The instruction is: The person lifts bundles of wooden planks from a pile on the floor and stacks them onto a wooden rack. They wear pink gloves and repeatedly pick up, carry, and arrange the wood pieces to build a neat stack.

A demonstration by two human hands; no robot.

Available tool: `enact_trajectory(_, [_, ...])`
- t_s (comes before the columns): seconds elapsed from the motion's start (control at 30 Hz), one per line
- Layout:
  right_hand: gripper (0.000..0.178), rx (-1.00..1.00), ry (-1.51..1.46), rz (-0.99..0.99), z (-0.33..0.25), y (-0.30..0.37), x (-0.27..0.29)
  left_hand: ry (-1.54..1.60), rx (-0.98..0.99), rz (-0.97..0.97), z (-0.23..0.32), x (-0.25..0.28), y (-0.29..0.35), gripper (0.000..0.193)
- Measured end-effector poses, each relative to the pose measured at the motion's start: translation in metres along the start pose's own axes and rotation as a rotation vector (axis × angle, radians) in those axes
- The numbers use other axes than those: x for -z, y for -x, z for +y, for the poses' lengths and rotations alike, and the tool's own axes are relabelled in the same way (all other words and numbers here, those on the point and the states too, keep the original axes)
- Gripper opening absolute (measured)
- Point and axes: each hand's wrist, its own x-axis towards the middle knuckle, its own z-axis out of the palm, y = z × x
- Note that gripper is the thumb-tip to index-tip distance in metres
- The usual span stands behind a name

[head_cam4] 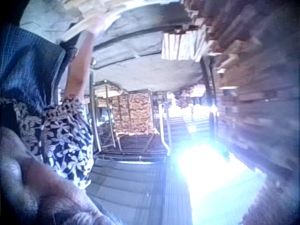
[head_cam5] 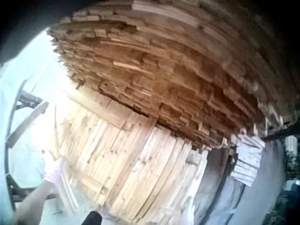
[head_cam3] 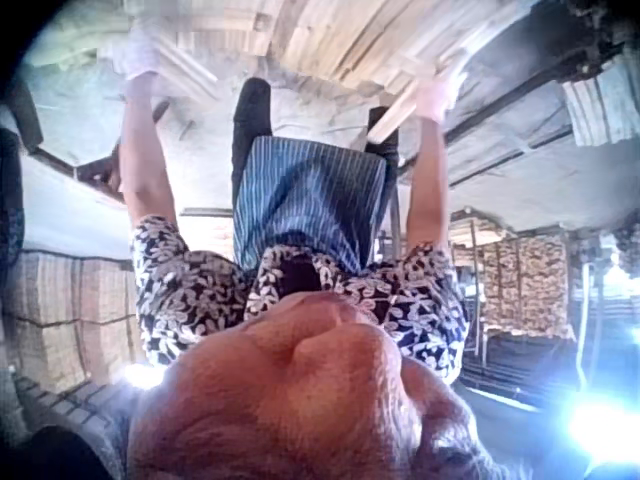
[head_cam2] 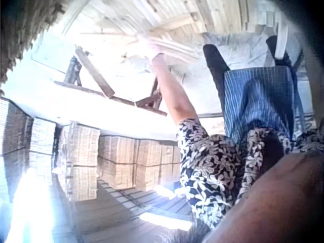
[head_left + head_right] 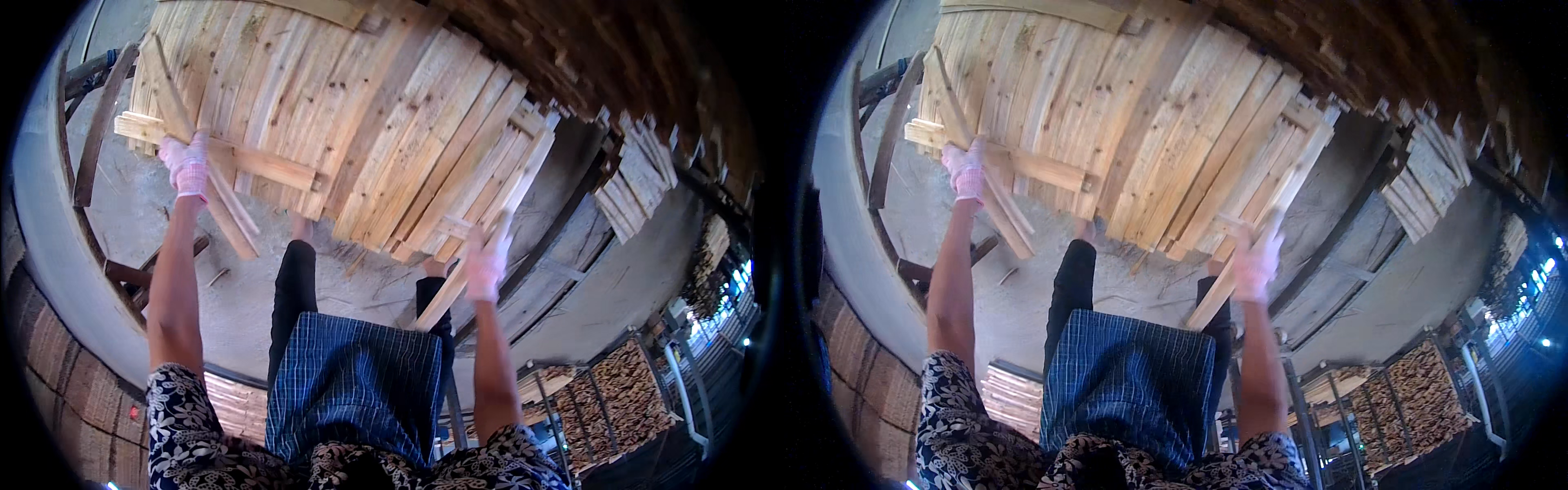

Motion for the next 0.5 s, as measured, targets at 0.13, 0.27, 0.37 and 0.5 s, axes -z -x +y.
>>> enact_trajectory(0.13, [0.068,0.148,-0.034,0.042,0.052,-0.085,-0.043,0.463,-0.079,-0.312,0.139,0.028,0.146,0.053])
enact_trajectory(0.27, [0.060,0.360,-0.217,-0.046,0.061,-0.098,-0.089,0.259,-0.423,-0.400,0.196,-0.020,0.283,0.051])
enact_trajectory(0.37, [0.058,0.160,-0.706,-0.228,0.068,-0.117,-0.052,0.176,-0.465,-0.657,0.269,-0.056,0.371,0.062])
enact_trajectory(0.5, [0.075,-0.125,-1.004,-0.227,0.044,-0.117,-0.004,0.144,-0.455,-0.603,0.335,-0.112,0.431,0.061])
